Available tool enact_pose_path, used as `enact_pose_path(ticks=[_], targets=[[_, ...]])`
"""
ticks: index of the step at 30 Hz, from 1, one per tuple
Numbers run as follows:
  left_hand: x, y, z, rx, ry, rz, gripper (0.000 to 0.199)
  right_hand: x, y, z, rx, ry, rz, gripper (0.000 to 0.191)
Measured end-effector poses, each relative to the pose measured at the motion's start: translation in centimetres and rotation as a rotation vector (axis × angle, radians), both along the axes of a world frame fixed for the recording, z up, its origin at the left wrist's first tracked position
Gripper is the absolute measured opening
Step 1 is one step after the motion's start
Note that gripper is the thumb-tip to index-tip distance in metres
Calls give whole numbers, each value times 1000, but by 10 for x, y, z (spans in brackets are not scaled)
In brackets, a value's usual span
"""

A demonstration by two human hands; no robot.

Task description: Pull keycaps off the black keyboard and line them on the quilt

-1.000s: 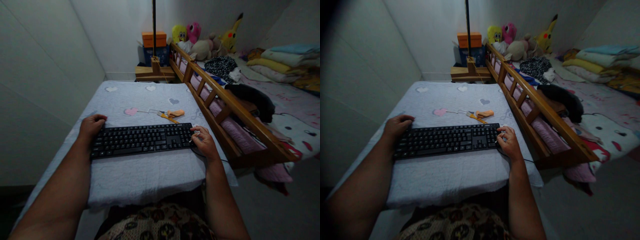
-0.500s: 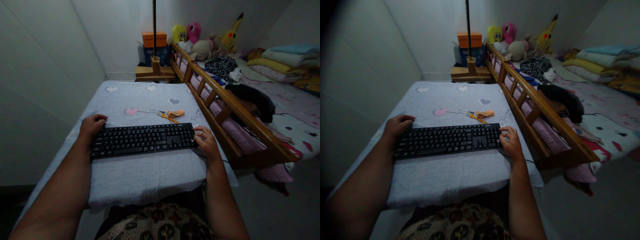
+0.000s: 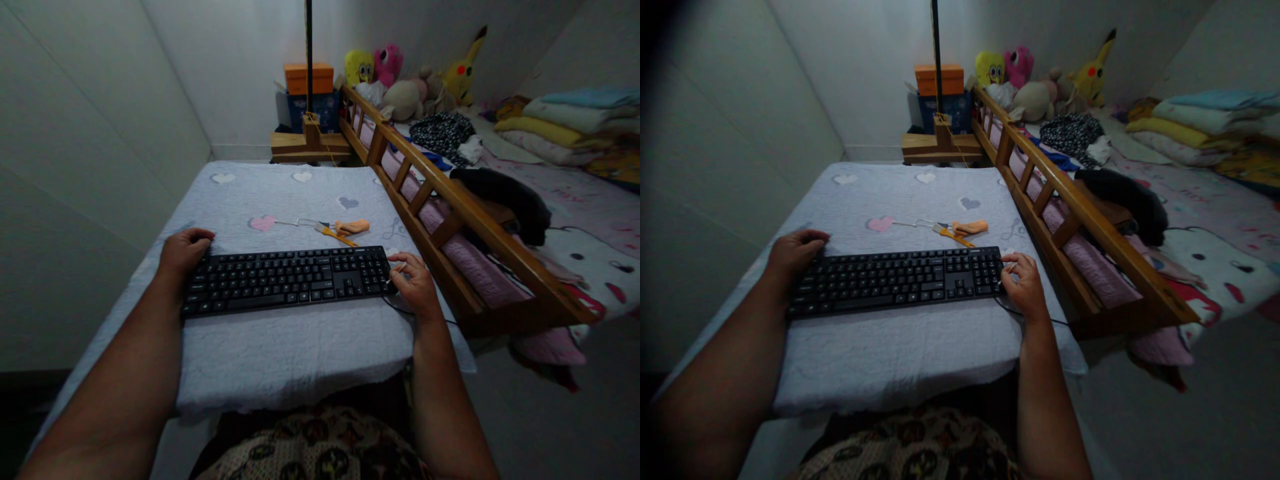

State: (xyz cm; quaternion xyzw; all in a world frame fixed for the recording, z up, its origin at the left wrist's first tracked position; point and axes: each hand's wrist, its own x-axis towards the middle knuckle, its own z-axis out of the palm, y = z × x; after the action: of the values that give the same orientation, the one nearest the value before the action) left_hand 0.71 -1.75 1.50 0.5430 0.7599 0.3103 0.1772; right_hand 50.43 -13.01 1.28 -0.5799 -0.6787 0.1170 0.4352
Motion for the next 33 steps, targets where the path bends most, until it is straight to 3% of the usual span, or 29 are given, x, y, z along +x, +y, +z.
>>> enact_pose_path(ticks=[16, 33], targets=[[0, -1, 1, -4, -18, -1, 42, -7, -1, 1, -36, 0, 91, 14], [-1, 0, -1, -9, -12, 8, 41, 2, 0, -1, -10, -7, -10, 15]])
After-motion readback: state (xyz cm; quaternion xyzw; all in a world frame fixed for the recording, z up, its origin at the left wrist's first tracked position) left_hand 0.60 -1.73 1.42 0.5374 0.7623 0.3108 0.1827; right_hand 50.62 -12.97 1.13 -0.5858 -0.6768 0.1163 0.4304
